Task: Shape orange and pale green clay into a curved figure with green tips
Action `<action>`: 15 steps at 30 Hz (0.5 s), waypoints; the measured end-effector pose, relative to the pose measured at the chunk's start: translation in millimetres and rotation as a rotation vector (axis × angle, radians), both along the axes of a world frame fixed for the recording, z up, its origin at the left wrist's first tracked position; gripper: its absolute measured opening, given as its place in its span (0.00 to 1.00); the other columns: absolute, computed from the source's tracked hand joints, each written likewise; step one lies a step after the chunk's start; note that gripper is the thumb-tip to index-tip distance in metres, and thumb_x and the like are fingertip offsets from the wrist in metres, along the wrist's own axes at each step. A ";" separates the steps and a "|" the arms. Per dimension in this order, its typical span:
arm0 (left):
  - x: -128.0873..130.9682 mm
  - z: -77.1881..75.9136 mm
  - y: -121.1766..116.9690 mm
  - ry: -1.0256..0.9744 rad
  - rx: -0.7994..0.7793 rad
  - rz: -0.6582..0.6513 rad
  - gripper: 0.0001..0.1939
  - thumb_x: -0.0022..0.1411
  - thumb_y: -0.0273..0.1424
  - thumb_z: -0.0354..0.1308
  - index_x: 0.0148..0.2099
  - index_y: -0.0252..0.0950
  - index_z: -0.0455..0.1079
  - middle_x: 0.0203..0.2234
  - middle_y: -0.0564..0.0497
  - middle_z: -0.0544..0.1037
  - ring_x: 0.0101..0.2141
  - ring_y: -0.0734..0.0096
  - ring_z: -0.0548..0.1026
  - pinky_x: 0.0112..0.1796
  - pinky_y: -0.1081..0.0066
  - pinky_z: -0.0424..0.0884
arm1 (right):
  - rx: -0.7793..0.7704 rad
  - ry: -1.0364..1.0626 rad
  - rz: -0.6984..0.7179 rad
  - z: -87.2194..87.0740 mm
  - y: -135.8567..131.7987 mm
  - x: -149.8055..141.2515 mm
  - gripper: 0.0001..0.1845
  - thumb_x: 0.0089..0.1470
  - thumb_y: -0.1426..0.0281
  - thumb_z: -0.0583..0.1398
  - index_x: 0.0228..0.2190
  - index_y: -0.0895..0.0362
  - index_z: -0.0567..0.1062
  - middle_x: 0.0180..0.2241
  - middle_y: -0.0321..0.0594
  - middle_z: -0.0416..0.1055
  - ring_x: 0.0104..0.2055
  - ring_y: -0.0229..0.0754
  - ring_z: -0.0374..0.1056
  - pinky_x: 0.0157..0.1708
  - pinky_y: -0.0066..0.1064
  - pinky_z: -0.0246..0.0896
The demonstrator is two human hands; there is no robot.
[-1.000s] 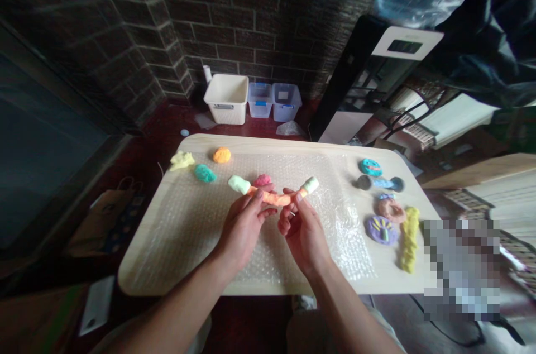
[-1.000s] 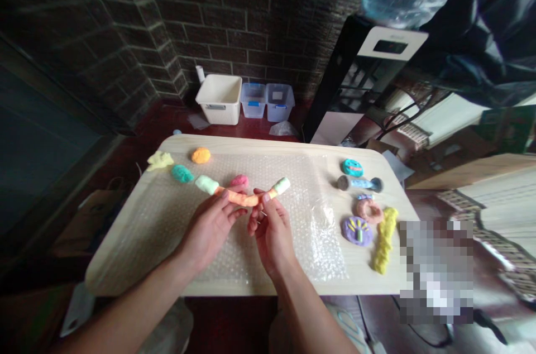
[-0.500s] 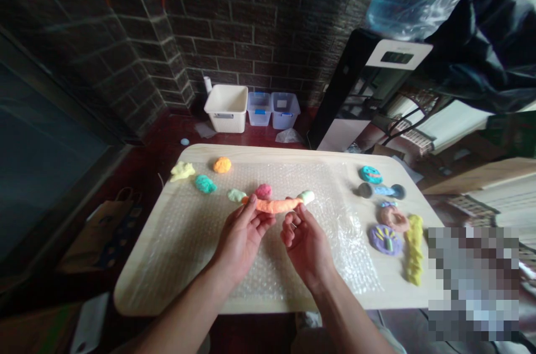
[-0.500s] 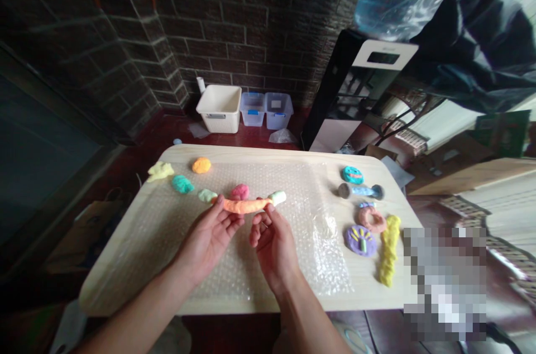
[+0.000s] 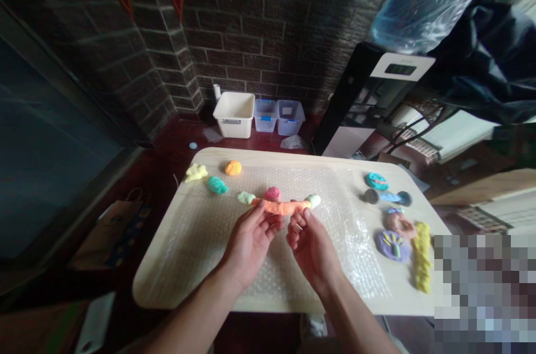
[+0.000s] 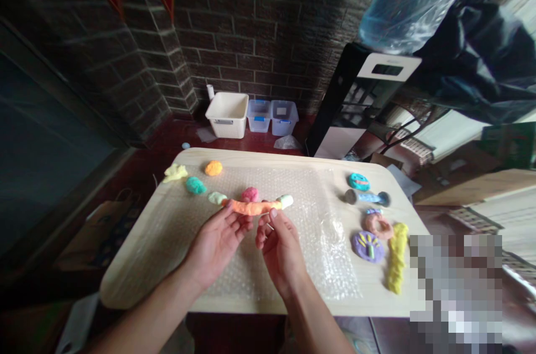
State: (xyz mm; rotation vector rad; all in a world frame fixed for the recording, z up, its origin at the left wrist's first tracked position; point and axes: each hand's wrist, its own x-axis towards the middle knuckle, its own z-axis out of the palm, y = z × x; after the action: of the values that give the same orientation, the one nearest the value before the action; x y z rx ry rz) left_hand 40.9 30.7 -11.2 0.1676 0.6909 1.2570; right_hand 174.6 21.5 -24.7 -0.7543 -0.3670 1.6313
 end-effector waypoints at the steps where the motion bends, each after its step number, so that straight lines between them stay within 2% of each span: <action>1: 0.4 1.3 -1.3 0.004 0.027 -0.004 0.11 0.67 0.32 0.66 0.46 0.28 0.79 0.36 0.43 0.81 0.36 0.67 0.79 0.39 0.70 0.78 | 0.007 -0.011 0.010 -0.7 -0.5 -1.0 0.14 0.53 0.62 0.75 0.36 0.58 0.83 0.27 0.33 0.74 0.22 0.30 0.64 0.20 0.19 0.64; 6: 2.2 6.3 -7.4 0.041 0.124 -0.012 0.13 0.59 0.36 0.74 0.37 0.30 0.78 0.30 0.46 0.81 0.32 0.70 0.77 0.36 0.72 0.75 | -0.004 -0.014 0.007 -2.7 -1.1 -8.4 0.14 0.53 0.63 0.75 0.32 0.59 0.82 0.26 0.34 0.73 0.24 0.30 0.65 0.22 0.19 0.64; 10: -1.1 6.2 -11.3 0.096 0.190 0.000 0.13 0.61 0.37 0.71 0.41 0.32 0.78 0.30 0.48 0.79 0.29 0.72 0.76 0.33 0.72 0.72 | 0.023 -0.074 0.051 0.5 -4.0 -17.1 0.15 0.52 0.61 0.75 0.31 0.60 0.83 0.26 0.36 0.73 0.24 0.31 0.64 0.21 0.20 0.63; 15: -8.9 10.7 -25.4 0.188 0.247 0.005 0.16 0.58 0.39 0.73 0.38 0.31 0.77 0.28 0.48 0.78 0.26 0.72 0.73 0.27 0.72 0.69 | 0.060 -0.154 0.098 8.1 -17.5 -25.1 0.16 0.51 0.59 0.75 0.34 0.59 0.84 0.27 0.36 0.73 0.24 0.32 0.62 0.22 0.21 0.62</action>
State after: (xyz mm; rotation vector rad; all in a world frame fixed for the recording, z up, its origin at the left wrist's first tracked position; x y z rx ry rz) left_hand 31.9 5.3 -0.4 0.4925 0.6943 1.3406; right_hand 149.4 4.0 -16.6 -0.8291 -0.5685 1.6509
